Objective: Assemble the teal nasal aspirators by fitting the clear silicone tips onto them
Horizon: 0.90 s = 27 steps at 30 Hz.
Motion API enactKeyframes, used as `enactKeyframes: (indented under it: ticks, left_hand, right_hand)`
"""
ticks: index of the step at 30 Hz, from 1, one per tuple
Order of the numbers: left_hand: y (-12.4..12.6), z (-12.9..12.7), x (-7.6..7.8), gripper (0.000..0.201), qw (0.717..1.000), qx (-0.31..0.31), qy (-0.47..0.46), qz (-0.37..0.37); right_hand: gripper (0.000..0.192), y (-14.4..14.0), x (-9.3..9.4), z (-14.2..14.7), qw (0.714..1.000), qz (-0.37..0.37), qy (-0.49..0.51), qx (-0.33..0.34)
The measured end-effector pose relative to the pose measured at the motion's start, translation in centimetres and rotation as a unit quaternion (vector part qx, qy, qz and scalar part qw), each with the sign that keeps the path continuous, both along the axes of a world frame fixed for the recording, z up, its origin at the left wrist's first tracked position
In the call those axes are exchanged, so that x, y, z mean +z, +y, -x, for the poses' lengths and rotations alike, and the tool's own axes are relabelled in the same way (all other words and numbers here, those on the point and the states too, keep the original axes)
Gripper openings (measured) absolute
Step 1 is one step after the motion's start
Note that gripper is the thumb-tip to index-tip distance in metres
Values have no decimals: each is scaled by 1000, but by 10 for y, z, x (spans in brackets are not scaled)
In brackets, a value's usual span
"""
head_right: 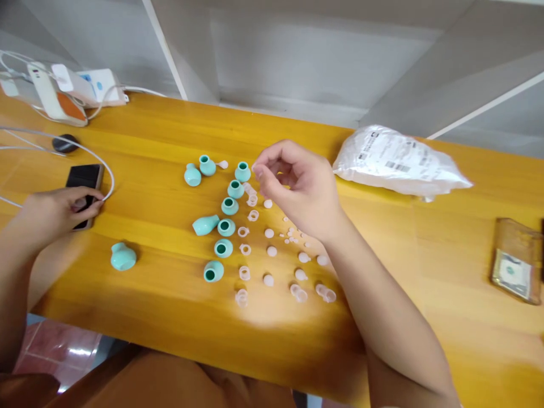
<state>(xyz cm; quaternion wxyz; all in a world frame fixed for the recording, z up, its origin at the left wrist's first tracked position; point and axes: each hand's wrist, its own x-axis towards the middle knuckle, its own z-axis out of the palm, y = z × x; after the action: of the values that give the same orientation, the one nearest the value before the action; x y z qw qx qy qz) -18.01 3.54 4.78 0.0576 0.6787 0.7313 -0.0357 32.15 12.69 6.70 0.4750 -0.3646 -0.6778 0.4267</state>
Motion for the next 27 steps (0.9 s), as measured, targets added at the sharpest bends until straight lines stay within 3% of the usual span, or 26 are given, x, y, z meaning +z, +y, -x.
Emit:
enactKeyframes:
  ticks: [5, 10, 13, 15, 17, 20, 23, 27]
  left_hand:
    - [14, 28, 2, 51, 1000, 6, 15, -7]
    - [28, 24, 20, 64, 997, 38, 69, -17]
    - [12, 11, 32, 64, 994, 55, 81, -50]
    - [-10, 5, 36, 55, 998, 42, 44, -22]
    - [-35, 0, 33, 48, 997, -27, -63, 26]
    - [-66, -12, 21, 50, 970, -127, -199, 65]
    - [-80, -24, 7, 49, 956, -156, -213, 127]
    - [-69, -36, -3, 37, 955, -155, -220, 121]
  right_hand:
    - [22, 1, 1, -1, 1000, 1, -5, -7]
    - [19, 0, 4, -3, 1000, 6, -8, -17]
    - [17, -1, 5, -3, 1000, 1, -5, -21]
    - [16, -2, 5, -3, 1000, -5, -2, -20]
    - [14, -2, 6, -3, 1000, -9, 1, -15]
    - [15, -1, 7, -4, 1000, -9, 3, -7]
    - [18, 0, 7, -3, 1000, -6, 9, -3]
    - [22, -1, 8, -2, 1000, 7, 12, -2]
